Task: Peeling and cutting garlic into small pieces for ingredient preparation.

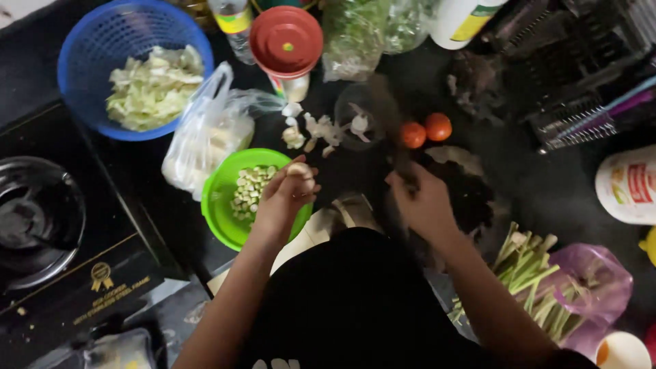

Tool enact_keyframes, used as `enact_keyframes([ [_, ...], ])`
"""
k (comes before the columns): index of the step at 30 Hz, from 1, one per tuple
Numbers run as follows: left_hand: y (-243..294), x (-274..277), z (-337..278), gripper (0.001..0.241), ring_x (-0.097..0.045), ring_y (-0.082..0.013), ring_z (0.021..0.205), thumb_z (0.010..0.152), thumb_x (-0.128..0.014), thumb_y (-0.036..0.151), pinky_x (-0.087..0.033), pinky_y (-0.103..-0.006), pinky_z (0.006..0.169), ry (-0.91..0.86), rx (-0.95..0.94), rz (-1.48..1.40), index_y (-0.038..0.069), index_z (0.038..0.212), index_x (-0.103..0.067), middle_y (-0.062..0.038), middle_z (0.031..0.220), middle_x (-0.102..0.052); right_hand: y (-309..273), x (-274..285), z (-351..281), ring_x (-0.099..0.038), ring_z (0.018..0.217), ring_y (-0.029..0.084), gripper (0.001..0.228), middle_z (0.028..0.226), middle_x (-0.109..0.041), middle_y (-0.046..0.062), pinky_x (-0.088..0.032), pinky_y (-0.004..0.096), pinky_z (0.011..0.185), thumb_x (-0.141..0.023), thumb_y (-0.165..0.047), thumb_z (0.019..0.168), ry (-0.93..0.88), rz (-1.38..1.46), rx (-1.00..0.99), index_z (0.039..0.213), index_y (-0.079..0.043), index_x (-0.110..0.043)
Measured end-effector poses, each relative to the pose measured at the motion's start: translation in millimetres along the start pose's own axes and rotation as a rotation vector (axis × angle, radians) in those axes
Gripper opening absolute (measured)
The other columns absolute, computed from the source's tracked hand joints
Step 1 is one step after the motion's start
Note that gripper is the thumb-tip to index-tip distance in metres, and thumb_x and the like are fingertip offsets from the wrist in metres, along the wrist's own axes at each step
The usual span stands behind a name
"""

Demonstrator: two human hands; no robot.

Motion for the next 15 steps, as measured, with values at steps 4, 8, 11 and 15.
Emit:
enact_keyframes([
  [4, -3.8, 12.7, -1.5, 0.037, -0.069, -0.0196, 0.092, 0.096, -0.059, 0.019, -0.057, -0.0323, 0.082, 0.034, -0.016, -0.05, 0.006, 0.13, -0.061, -0.004, 0.107, -0.068, -39.7, -41.3, 8.4, -0.075, 0.073, 0.018, 0.031, 0.094, -0.078, 0.009, -0.056, 0.031, 0.063, -0.065, -0.02, 0.097, -0.133, 0.047, 0.131, 0.124, -0.004, -0.065],
  [8, -2.0, 5.4, -11.4, 0.035, -0.068, -0.019, 0.089, 0.097, -0.061, 0.022, -0.055, -0.0298, 0.079, 0.027, -0.012, -0.053, 0.007, 0.129, -0.061, -0.004, 0.103, -0.068, -59.4, -58.7, 6.4, -0.076, 0.083, 0.017, 0.039, 0.095, -0.078, 0.008, -0.057, 0.03, 0.071, -0.065, -0.022, 0.097, -0.202, 0.096, 0.195, 0.133, -0.007, -0.065],
  [11, -9.3, 2.4, -13.7, 0.034, -0.065, -0.0155, 0.087, 0.098, -0.063, 0.025, -0.053, -0.0272, 0.077, 0.04, -0.01, 0.008, 0.008, 0.127, -0.062, -0.002, 0.102, -0.068, -62.4, -67.6, 7.3, -0.076, 0.089, 0.017, 0.038, 0.097, -0.078, 0.007, -0.057, 0.03, 0.077, -0.068, -0.025, 0.096, -0.255, 0.13, 0.189, 0.13, -0.006, -0.066],
  [15, -21.3, -1.2, -15.1, 0.033, -0.063, -0.0103, 0.083, 0.1, -0.065, 0.029, -0.052, -0.0242, 0.074, 0.086, 0.052, 0.1, 0.004, 0.121, -0.066, 0.0, 0.1, -0.069, -73.1, -80.0, 4.8, -0.075, 0.096, 0.016, 0.035, 0.104, -0.079, 0.009, -0.057, 0.031, 0.084, -0.077, -0.028, 0.093, -0.252, 0.213, 0.208, 0.117, -0.003, -0.072],
])
Point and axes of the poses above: each hand's wrist, its own z-axis towards the middle knuckle, its own x-axis out of the back of the hand, y = z × x, the point moved 10 cm from there along z, towards the middle knuckle
